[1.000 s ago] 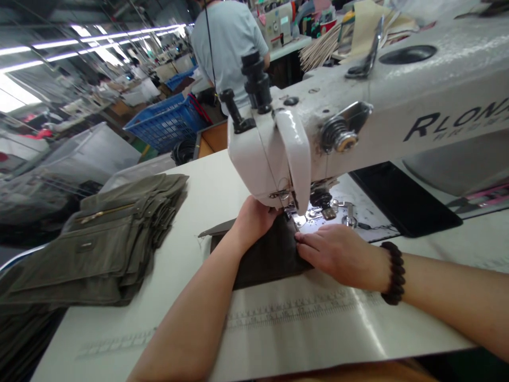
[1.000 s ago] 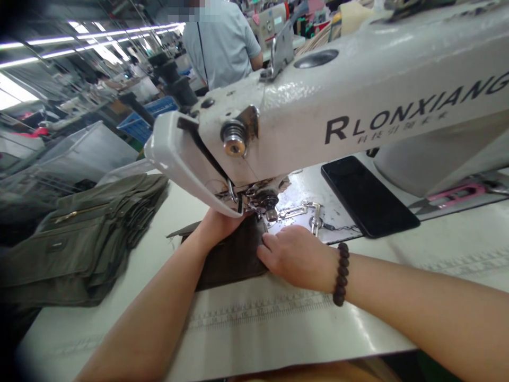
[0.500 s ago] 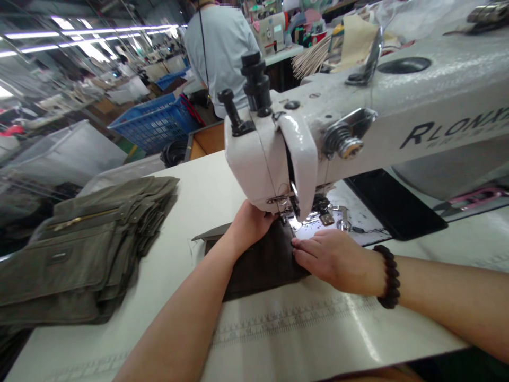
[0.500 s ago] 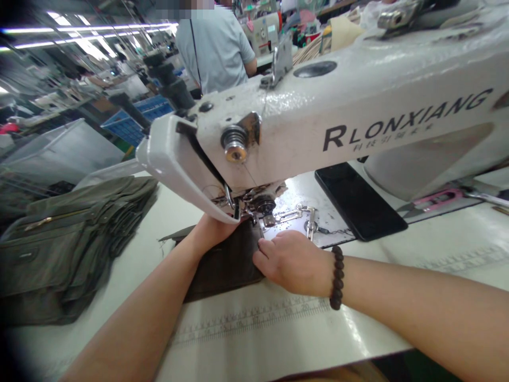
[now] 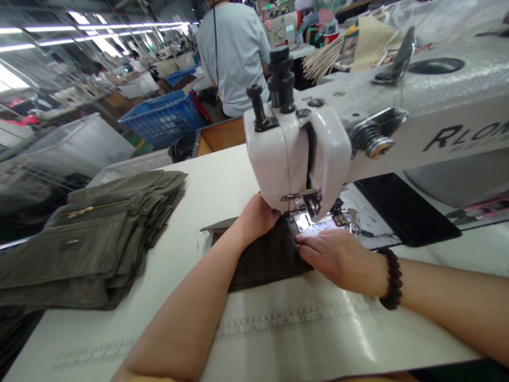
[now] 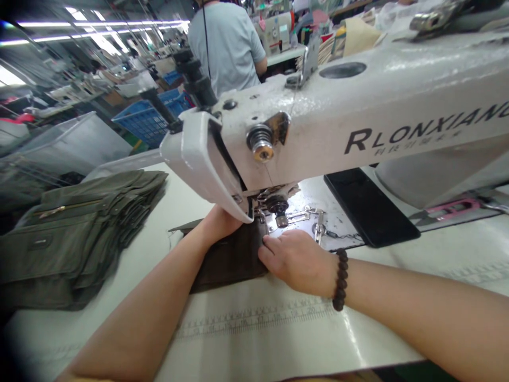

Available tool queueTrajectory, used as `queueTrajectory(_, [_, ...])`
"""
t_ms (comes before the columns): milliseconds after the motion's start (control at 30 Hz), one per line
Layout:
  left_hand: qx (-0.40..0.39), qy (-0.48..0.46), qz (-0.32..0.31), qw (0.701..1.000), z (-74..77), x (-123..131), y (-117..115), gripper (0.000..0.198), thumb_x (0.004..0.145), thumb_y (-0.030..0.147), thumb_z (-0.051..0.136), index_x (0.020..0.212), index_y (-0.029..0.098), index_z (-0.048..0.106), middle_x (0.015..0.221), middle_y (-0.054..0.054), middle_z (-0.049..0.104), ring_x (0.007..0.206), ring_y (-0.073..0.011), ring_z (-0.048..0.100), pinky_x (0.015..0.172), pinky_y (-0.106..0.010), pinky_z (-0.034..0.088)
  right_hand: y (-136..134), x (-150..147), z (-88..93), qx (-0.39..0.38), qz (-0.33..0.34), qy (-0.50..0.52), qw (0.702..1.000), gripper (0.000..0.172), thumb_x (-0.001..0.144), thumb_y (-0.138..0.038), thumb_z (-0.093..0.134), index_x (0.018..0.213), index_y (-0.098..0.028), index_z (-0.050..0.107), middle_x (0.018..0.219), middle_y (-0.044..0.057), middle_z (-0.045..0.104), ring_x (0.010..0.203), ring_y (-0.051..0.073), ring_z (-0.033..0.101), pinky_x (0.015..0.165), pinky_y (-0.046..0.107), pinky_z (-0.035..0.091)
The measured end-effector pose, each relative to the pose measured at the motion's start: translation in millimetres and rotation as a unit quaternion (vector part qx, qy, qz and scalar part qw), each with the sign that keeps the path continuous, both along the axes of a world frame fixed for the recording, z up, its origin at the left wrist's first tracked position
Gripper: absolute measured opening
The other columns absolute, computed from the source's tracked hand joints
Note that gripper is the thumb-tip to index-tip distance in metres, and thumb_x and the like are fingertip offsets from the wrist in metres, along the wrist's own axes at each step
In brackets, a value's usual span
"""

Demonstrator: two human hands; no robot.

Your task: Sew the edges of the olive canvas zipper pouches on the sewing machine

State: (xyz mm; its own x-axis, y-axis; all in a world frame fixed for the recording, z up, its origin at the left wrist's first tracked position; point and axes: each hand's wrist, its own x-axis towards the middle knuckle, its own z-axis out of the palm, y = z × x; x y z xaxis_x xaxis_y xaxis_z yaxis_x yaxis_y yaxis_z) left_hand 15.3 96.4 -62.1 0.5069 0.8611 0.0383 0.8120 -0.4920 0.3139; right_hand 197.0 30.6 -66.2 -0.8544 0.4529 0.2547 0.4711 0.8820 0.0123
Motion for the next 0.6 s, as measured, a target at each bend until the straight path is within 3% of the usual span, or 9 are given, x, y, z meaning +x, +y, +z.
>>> queueTrajectory(333, [-0.017,-0.028,-0.021,0.999,-5.2,-2.5,2.2,0.025,0.078,0.015,0.049,0.099,0.019,0.061,0.104,-0.002,0.063,0.1,-0.0187,0.055,0.087,-0.026,0.042,-2.8,-0.2,0.0,0.022,0.031,0.017,0.999,0.022,0.081,-0.008,0.036,0.083,-0.012,0.058,0.081,0.008,0.061,0.054,0.014,0.049,0.049,0.028,0.033])
queueTrajectory(600, [-0.017,-0.014,-0.01,1.0,0.0,0.1,0.0,0.025,0.078,0.015,0.048,0.099,0.019,0.061,0.106,-0.002,0.062,0.101,-0.019,0.055,0.088,-0.026,0.042,-3.4,0.3,0.0,0.019,0.024,0.017,0.999,0.021,0.081,-0.009,0.038,0.085,-0.012,0.059,0.081,0.008,0.062,0.057,0.014,0.051,0.051,0.027,0.035])
